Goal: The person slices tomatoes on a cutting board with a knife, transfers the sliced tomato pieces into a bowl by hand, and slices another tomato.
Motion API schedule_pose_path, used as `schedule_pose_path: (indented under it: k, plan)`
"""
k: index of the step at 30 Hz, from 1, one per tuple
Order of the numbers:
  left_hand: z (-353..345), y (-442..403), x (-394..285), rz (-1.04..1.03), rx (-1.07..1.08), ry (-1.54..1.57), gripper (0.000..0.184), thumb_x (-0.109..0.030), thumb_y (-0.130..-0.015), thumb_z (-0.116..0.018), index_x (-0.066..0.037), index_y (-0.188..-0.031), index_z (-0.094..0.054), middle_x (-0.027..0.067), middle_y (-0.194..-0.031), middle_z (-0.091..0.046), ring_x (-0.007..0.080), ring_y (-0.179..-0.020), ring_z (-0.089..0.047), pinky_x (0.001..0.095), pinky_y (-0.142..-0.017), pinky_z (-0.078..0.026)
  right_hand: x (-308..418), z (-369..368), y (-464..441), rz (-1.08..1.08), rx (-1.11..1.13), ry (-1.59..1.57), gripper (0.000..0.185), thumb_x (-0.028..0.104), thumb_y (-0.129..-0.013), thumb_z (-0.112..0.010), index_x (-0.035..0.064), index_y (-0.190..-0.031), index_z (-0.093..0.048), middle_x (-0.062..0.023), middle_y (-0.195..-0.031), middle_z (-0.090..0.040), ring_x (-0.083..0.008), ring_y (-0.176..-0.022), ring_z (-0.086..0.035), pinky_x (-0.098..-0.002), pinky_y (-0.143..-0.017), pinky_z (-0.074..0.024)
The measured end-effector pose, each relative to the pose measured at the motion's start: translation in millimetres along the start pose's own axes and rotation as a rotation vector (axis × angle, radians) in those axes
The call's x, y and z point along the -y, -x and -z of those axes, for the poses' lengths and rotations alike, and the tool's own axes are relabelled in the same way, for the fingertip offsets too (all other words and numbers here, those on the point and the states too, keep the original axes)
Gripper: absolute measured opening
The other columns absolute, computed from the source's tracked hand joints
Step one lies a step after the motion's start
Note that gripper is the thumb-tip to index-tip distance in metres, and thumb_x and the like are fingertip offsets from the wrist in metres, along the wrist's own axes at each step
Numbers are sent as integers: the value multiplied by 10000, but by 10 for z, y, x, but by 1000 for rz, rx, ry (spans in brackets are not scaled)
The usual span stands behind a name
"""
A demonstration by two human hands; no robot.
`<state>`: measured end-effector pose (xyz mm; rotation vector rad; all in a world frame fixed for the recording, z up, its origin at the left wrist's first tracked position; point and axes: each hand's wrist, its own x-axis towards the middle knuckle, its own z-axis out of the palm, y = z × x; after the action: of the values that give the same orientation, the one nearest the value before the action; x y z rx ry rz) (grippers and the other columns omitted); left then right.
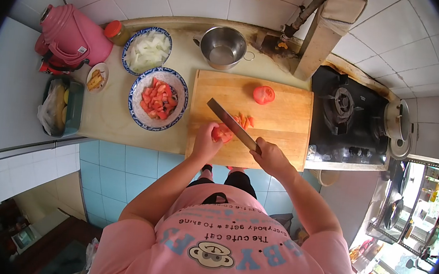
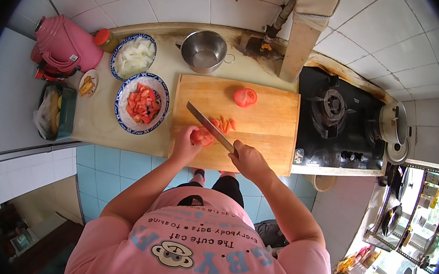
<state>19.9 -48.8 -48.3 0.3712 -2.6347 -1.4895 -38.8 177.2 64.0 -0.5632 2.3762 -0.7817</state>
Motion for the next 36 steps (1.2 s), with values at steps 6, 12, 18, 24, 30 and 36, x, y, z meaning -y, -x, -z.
schedule_pose_path:
  k: [6,12,18,24,30,36]
  plan:
    - [-17,-45,2,-29,-15,2,416,-27,-678,-723,-29,-1068,-577,172,-968,-599,354,-910,-583,419,-817,-486,83,-14,-75,-43,59,56,229,185,-916,-625,20,-922,-466,-213,-751,-631,-434,-759,-635,-515,-673,-495]
    - [-5,-81,4,51,32,31,426,-38,-672,-730,-25,-1070,-578,185,-1008,-610,369,-946,-591,426,-828,-499,133,-177,-254,-10,37,112,223,187,-928,-591,12,-986,-465,-242,-783,-642,-444,-785,-639,-522,-690,-501]
    - [-14,-97,1,33,16,47,413,-42,-668,-737,-24,-1046,-572,183,-984,-601,371,-928,-589,428,-812,-498,65,-408,-441,-15,-15,139,219,192,-930,-582,16,-994,-469,-252,-795,-648,-449,-796,-644,-523,-692,-509]
    - [-59,24,67,4,-33,-2,391,-50,-656,-743,-34,-986,-533,176,-935,-576,385,-891,-574,439,-774,-485,39,-550,-464,10,-114,164,237,205,-925,-590,17,-1000,-468,-251,-804,-653,-457,-775,-639,-529,-675,-510]
    - [-171,104,-2,46,-146,-79,384,-84,-667,-758,-28,-943,-497,176,-910,-558,377,-858,-565,423,-746,-476,-63,-531,-335,51,-225,-106,253,166,-905,-635,0,-963,-454,-246,-786,-647,-458,-746,-630,-519,-653,-498]
    - [-268,82,-72,151,-150,-17,397,-120,-682,-785,-14,-941,-504,186,-899,-550,359,-873,-567,421,-770,-467,94,-202,-11,-30,-81,-96,265,167,-910,-639,-5,-926,-438,-249,-762,-641,-457,-743,-631,-509,-648,-490]
